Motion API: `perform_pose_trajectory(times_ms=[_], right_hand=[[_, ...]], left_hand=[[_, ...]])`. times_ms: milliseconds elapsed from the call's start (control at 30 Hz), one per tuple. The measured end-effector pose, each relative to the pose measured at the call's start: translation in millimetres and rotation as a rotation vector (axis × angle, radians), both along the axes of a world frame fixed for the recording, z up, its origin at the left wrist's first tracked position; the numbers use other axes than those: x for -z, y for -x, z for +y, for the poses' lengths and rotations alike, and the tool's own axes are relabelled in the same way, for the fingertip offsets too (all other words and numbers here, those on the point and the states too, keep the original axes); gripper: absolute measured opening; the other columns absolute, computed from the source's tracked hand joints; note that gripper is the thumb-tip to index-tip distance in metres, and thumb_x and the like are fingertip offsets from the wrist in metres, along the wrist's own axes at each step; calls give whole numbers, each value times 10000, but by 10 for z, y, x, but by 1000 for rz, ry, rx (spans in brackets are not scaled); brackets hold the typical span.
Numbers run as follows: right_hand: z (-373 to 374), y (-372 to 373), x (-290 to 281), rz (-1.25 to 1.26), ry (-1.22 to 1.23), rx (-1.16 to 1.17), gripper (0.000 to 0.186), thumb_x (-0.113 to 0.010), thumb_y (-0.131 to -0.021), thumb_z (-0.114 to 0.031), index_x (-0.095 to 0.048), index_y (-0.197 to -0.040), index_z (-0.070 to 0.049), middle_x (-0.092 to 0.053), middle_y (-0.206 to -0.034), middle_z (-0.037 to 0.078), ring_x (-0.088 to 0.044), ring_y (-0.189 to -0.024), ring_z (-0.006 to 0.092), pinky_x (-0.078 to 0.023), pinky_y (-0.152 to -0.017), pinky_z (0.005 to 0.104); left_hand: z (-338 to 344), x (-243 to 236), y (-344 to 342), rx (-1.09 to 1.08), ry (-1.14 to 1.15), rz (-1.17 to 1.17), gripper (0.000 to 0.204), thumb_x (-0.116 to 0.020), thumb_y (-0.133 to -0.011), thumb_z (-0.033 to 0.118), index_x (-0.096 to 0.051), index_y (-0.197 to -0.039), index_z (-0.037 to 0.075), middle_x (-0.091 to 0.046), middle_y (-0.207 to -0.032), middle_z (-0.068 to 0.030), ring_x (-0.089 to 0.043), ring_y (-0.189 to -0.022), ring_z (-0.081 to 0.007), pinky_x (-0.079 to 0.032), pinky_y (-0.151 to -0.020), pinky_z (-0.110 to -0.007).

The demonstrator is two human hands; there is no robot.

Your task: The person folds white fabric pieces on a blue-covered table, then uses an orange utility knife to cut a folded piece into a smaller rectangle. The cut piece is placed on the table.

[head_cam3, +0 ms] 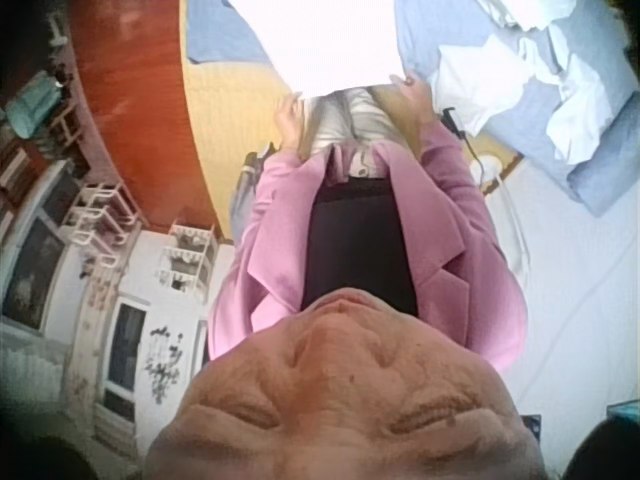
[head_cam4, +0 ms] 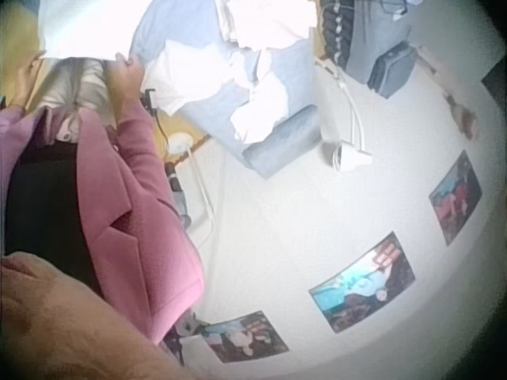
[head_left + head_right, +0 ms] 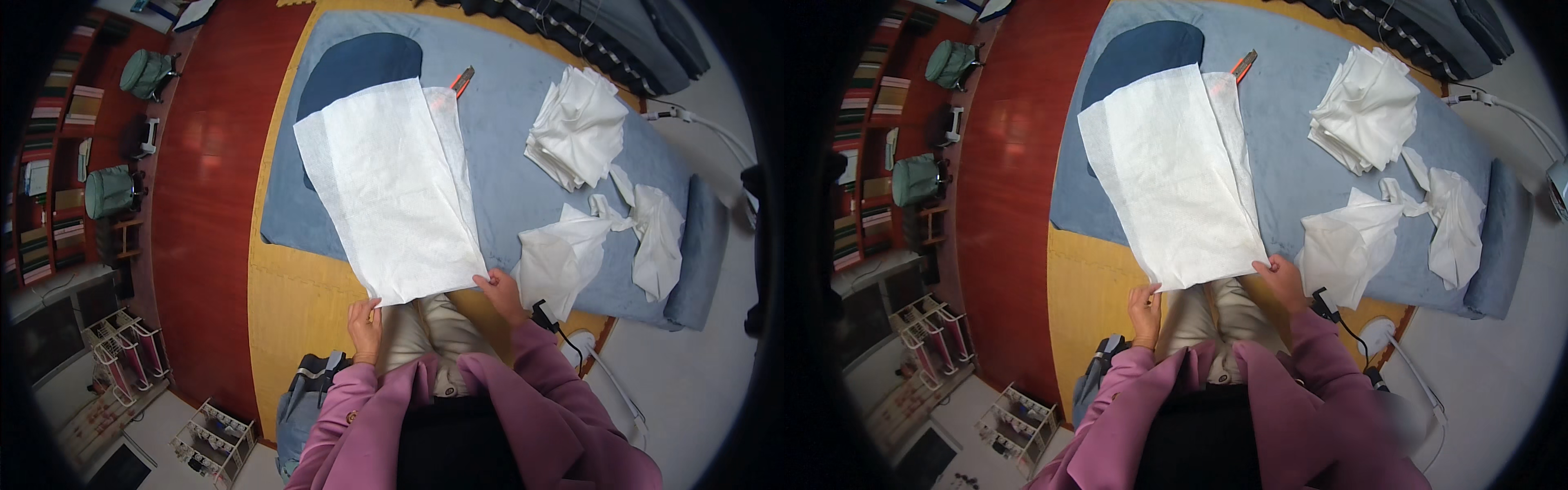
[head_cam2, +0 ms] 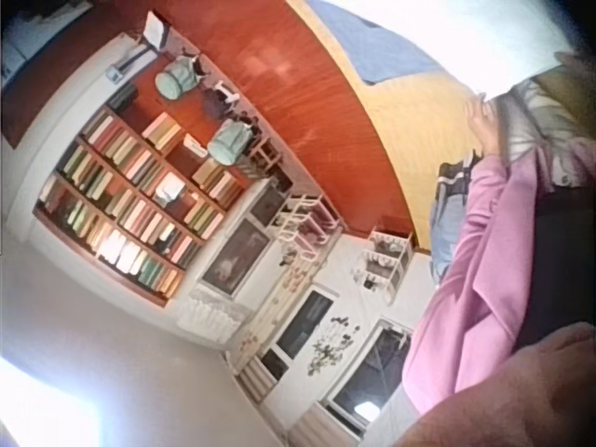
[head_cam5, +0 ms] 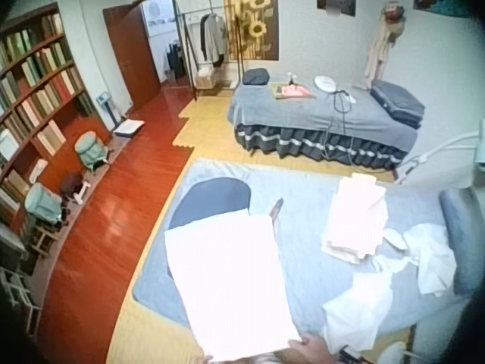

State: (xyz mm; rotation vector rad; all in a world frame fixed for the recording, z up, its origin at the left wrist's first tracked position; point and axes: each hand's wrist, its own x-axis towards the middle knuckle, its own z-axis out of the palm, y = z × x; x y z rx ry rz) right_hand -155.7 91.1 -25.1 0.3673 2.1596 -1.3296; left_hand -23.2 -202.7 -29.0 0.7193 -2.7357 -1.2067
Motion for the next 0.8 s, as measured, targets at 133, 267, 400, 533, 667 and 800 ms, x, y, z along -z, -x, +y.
perform_pose_trajectory(times_ms=[133, 267, 400, 533, 667, 800], right_hand=[[10, 20, 188, 107, -142, -72, 349, -647, -889, -266, -507, -729, 11, -509, -610, 151, -515, -540, 255, -377, -531, 398], [73, -10, 241, 190, -286, -14, 336, -608, -893, -274, -529, -724, 5, -595, -652, 173, -612, -571, 292, -413, -538, 420], [157, -41, 253, 100, -235, 91, 276, -537, -900, -242, -578, -753, -12, -633, -666, 159, -647, -604, 338, -468, -575, 442], [170, -4, 378, 131, -326, -49, 239, -479, -900, -199, -604, -817, -13, -649, -684, 164, -660, -609, 301, -498, -613, 450], [47, 102, 323, 220, -251, -78, 238, -482, -917, -199, -597, -828, -10, -650, -678, 115, -647, -599, 201, -505, -594, 400], [-120, 276, -237, -83, 226, 16, 248, -608, -931, -244, -603, -809, -28, -598, -711, 17, -560, -619, 100, -466, -541, 303]], left_hand=[[48, 36, -7, -44, -20, 8, 199, -660, -791, -47, -695, -959, 53, -632, -911, -129, -584, -888, -319, -472, -799, -396], [39, -9, -49, -50, -45, 34, 210, -648, -791, -68, -690, -960, 51, -613, -901, -134, -578, -878, -317, -473, -774, -395], [47, -160, -111, 18, -20, 14, 243, -638, -795, -81, -683, -989, 59, -592, -906, -126, -578, -867, -307, -476, -756, -391], [18, -397, -111, 64, 14, 88, 278, -630, -802, -94, -678, -1021, 70, -575, -901, -119, -575, -850, -300, -475, -743, -385], [-76, -667, 32, 24, 16, 118, 288, -626, -811, -103, -682, -1030, 76, -568, -892, -118, -573, -845, -283, -476, -709, -365], [-145, -1027, 304, -42, 22, 203, 281, -610, -830, -121, -687, -1026, 65, -577, -904, -105, -577, -832, -250, -484, -684, -324]])
